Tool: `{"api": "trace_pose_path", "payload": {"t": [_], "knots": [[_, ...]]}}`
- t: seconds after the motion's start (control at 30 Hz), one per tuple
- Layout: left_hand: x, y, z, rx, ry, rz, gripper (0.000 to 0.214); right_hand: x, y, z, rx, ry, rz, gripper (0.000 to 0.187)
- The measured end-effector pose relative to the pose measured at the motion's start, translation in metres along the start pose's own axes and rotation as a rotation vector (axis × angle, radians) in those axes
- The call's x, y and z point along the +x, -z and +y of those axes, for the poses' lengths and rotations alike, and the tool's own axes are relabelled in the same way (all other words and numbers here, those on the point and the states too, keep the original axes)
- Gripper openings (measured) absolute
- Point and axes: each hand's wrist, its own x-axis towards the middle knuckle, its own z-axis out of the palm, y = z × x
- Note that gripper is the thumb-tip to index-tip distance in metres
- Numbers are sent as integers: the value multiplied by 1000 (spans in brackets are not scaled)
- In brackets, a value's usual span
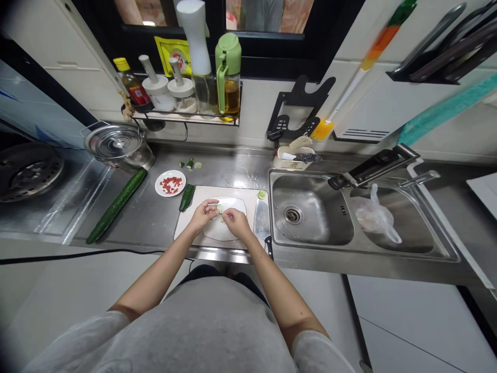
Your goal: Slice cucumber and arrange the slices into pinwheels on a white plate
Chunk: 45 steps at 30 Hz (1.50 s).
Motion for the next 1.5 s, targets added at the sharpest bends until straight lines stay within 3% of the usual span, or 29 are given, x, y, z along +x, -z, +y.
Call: {"api": "trace_pose_path", "payload": {"t": [0.3, 0.53, 0.87, 1.17, 1.5], "knots": [[31, 4, -29, 125, -5, 3, 40, 17, -5, 23, -81, -94, -20, 15], [56, 3, -46, 423, -98, 76, 38, 37, -5, 28, -260, -160, -38, 15], [67, 2, -39, 685, -148, 107, 39, 53, -11, 26, -501, -257, -41, 20], [73, 2, -41, 957, -242, 56, 28, 54, -16, 22, -563, -289, -25, 18], [74, 3, -42, 1069, -272, 23, 27, 54, -16, 20, -593, -283, -24, 22]]}}
